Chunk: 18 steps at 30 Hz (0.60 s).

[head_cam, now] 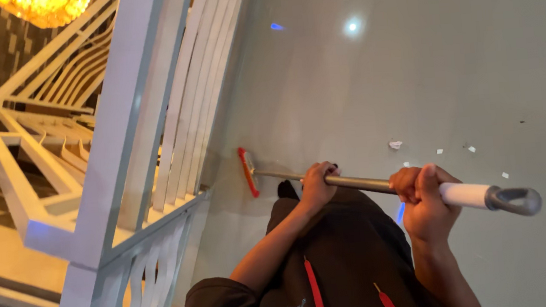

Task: The person sweeps white paper scraps and small pieces of debris across the floor using a broom and moves them toward a red dustpan.

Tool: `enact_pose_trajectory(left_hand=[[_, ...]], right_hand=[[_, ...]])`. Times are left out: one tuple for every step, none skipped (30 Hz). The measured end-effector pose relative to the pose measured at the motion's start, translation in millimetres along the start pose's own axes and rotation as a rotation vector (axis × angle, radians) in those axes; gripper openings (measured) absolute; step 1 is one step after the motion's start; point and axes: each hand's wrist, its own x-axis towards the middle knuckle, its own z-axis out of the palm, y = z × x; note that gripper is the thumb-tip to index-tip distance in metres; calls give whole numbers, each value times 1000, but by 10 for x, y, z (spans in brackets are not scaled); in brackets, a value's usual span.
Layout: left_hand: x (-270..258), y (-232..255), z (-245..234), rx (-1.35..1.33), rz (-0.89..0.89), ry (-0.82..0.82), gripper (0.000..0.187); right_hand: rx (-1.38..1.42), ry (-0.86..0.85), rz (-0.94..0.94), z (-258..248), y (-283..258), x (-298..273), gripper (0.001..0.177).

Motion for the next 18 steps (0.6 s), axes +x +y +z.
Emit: enact_pose_trajectory(left_hand=[[70,72,73,-23,-24,-22,11],[150,158,154,-25,-18,-33,11],[236,247,233,-20,-39,-65,10],[299,345,317,-15,-63,-97,10],[354,441,398,-18,-59,-107,10],[431,526,464,-48,5,-112,9],[501,606,529,-79,68,-117,8],[584,669,589,-78,78,-121,8],[652,731,654,-96,133,-165,6],[684,795,725,-116,182,-215,4],[737,855,808,-117,187,-226,4],[758,900,871,-127,173,-244,5],[774,925,908,-136,158,-262,8],[769,944,932,-138,162,-285,8],[758,969,946,-140,186,-305,12],[842,1005,967,-145,224,-320,15],[862,1050,952,-150,243,-337,15],[860,1091,898,-135,247,-399,17]], right_hand=[[-10,4,-17,-52,-49,63,51],[-14,15,-22,-101,-101,117,51],[-55,58,-50,-143,-150,162,51],[-97,99,-76,-188,-198,204,51],[-103,109,-79,-246,-260,248,51],[-88,115,-109,-305,-330,302,54],[-75,120,-140,-343,-387,344,57],[-74,127,-149,-359,-422,367,57],[-108,151,-195,-381,-467,371,55],[-146,179,-236,-408,-507,368,52],[-149,190,-239,-444,-529,393,52],[-162,196,-260,-469,-548,389,53],[-176,202,-280,-487,-556,376,53],[-183,224,-280,-499,-567,327,53],[-213,246,-287,-501,-583,274,56],[-244,266,-309,-497,-589,295,58],[-251,285,-324,-472,-614,279,58],[-212,272,-323,-426,-639,238,58]])
